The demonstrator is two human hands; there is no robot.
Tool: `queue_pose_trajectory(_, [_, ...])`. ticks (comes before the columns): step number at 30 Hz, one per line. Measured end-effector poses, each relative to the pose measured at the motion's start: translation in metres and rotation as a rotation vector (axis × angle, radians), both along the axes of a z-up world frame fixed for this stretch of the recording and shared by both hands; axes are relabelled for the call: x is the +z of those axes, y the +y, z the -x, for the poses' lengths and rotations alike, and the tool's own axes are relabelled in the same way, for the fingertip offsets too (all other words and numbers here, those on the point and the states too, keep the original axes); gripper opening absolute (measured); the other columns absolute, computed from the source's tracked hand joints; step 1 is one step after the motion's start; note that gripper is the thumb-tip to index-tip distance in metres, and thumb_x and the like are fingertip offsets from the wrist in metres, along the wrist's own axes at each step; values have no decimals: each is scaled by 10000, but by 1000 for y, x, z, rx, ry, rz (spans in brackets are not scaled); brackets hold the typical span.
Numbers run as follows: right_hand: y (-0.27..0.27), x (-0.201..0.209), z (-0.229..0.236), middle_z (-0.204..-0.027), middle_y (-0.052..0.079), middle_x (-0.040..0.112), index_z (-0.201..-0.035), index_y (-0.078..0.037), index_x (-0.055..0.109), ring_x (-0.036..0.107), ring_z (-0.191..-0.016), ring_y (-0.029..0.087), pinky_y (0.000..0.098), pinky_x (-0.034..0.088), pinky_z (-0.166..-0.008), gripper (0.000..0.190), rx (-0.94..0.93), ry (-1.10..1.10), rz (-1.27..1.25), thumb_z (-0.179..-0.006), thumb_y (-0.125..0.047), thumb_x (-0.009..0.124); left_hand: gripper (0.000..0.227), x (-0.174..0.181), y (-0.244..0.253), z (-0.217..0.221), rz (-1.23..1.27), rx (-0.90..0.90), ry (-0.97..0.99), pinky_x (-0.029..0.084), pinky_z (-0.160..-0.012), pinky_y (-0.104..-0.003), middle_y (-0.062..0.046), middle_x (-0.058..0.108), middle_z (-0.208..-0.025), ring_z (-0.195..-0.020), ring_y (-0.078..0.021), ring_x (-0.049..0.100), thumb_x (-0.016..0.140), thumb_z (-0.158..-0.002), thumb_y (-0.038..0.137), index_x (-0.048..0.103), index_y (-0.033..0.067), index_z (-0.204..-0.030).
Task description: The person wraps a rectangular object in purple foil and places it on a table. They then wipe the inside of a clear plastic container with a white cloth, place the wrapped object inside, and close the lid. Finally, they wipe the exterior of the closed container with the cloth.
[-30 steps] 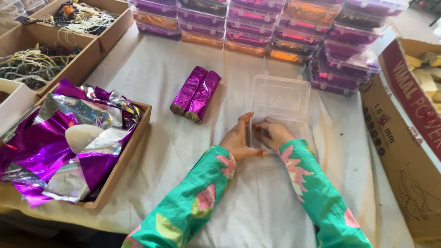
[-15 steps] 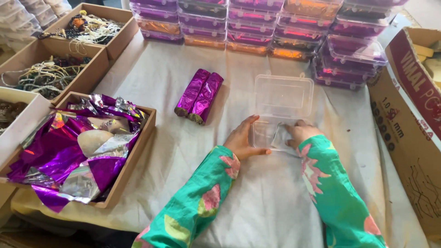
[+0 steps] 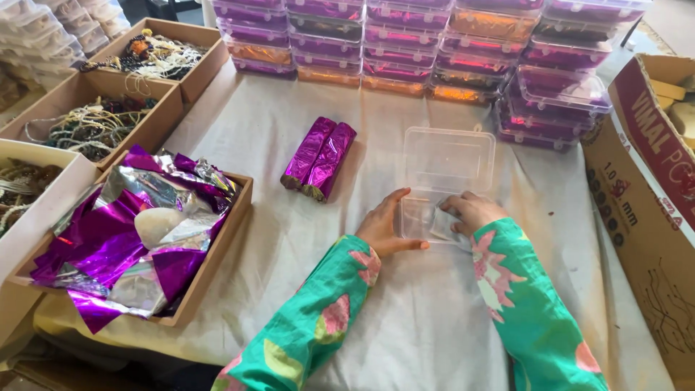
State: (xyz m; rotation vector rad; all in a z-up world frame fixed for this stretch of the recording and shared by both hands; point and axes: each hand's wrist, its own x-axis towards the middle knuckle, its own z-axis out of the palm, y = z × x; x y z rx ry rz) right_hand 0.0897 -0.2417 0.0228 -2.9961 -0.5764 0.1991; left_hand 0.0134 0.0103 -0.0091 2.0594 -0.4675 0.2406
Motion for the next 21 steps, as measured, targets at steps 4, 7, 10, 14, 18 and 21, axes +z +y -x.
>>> queue_pose_trajectory(4, [-1, -24, -11, -1135, 9, 706, -1226, -266, 721, 711, -1076, 241, 385, 568, -930, 450, 152, -137, -153, -791, -163, 774, 1242, 7, -2, 5, 64, 1, 105, 388, -1178, -424, -214, 483, -1535, -1442, -360, 455, 944, -583, 512, 334, 73, -1572])
queue_pose_trajectory(7, [0, -15, -13, -1166, 55, 659, -1188, -238, 735, 707, -973, 280, 389, 564, -874, 364, 198, -35, -269, -844, -307, 829, 1248, 8, -2, 3, 67, 25, 76, 422, -1155, -418, -217, 526, -1499, -1414, -361, 503, 958, -563, 493, 338, 83, -1565])
queue_pose_trajectory(10, [-12, -12, -19, -1222, 23, 604, -1269, -312, 682, 722, -921, 280, 365, 560, -877, 541, 150, 222, -276, -755, -306, 848, 1255, 10, -1, 6, 71, 21, 109, 417, -1152, -419, -231, 522, -1496, -1412, -370, 498, 970, -563, 481, 324, 80, -1562])
queue_pose_trajectory(14, [-19, -33, -26, -1167, 105, 615, -1329, -321, 722, 620, -1105, 324, 389, 512, -939, 667, 210, 66, -77, -692, -248, 910, 1286, 8, -1, 4, 68, 28, 148, 416, -1149, -418, -239, 523, -1486, -1412, -365, 495, 965, -549, 482, 291, 89, -1572])
queue_pose_trajectory(18, [12, -30, -10, -1218, 75, 649, -1268, -264, 727, 668, -1119, 309, 400, 542, -964, 541, 162, -84, -131, -755, -94, 740, 1322, 6, -1, 3, 78, -2, 123, 403, -1155, -424, -256, 490, -1509, -1429, -374, 468, 981, -573, 477, 223, 88, -1584])
queue_pose_trajectory(21, [32, -32, -13, -1242, 116, 620, -1257, -211, 723, 658, -1085, 341, 412, 547, -918, 511, 277, -53, -375, -771, -56, 702, 1330, 5, -1, 0, 78, -11, 131, 428, -1136, -415, -232, 517, -1491, -1397, -361, 509, 969, -568, 481, 207, 101, -1591])
